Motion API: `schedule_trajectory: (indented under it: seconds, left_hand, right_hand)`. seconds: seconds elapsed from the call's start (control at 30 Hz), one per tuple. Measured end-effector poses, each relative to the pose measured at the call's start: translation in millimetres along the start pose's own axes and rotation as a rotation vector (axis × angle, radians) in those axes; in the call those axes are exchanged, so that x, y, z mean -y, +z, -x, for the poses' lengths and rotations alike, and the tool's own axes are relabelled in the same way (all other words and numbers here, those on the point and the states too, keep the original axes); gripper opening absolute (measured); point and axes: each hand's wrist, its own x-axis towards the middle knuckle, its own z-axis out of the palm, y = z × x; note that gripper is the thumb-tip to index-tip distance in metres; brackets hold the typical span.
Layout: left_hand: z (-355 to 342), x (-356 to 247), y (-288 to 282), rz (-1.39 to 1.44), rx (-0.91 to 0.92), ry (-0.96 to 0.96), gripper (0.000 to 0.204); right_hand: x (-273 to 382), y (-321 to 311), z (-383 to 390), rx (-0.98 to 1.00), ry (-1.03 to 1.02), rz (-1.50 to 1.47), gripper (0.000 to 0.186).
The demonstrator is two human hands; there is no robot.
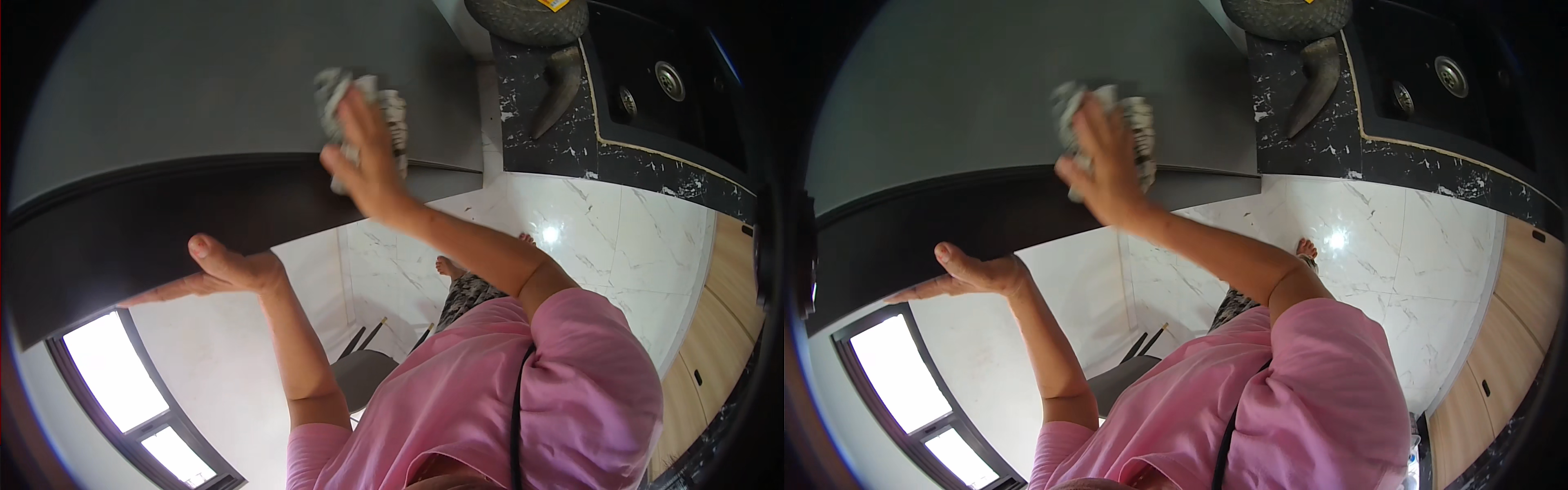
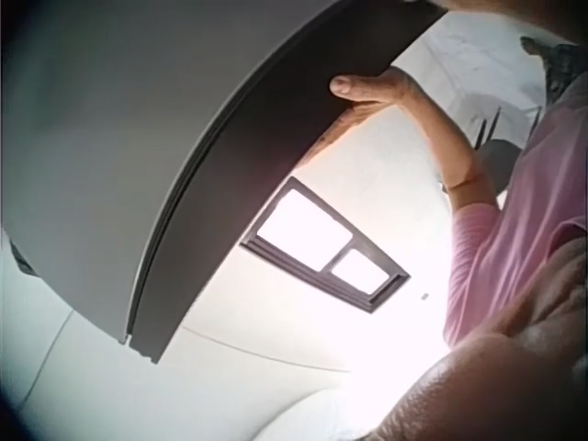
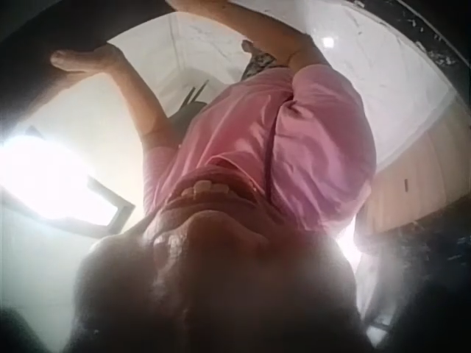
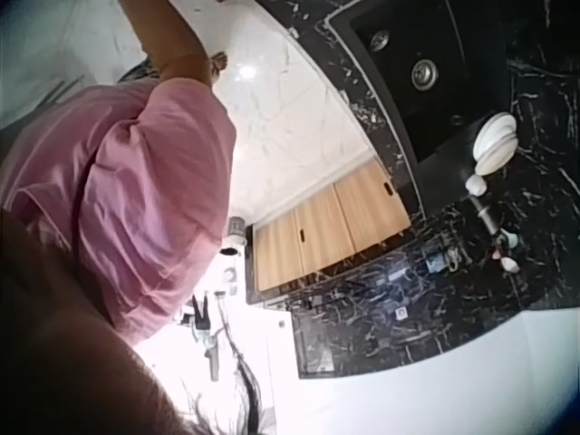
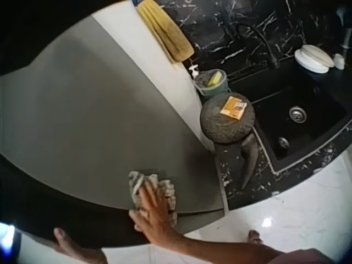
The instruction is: Wiping down kitchen countertops, the sink area, a refrigerator, and a dining table with a cloth.
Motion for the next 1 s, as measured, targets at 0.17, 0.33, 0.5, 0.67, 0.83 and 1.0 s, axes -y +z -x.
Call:
schedule_trajectory:
  seconds: [0.17,0.33,0.5,0.67,0.83,1.0]
  left_hand:
    - [2,1,7,0.022,-0.049,0.014,0.099]
    - [1,10,-5,-0.201,-0.023,0.096,0.099]
    - [2,-3,1,0.001,-0.046,-0.006,0.098]
    - [3,-9,9,0.035,-0.046,-0.029,0.099]
    - [1,-13,3,0.093,-0.028,-0.024,0.101]
    - [0,-16,12,0.109,-0.04,-0.042,0.102]
  right_hand:
    - [-95,10,15,0.077,0.232,-0.464,0.07]
    - [-163,15,-2,-0.008,0.634,-0.353,0.075]
    - [-21,25,-76,-0.048,-0.017,-0.236,0.063]
    - [-83,46,-155,-0.129,-0.062,-0.389,0.065]
    - [-219,31,-55,0.032,0.853,-0.369,0.075]
    - [-244,27,98,-0.084,1.05,-0.274,0.066]
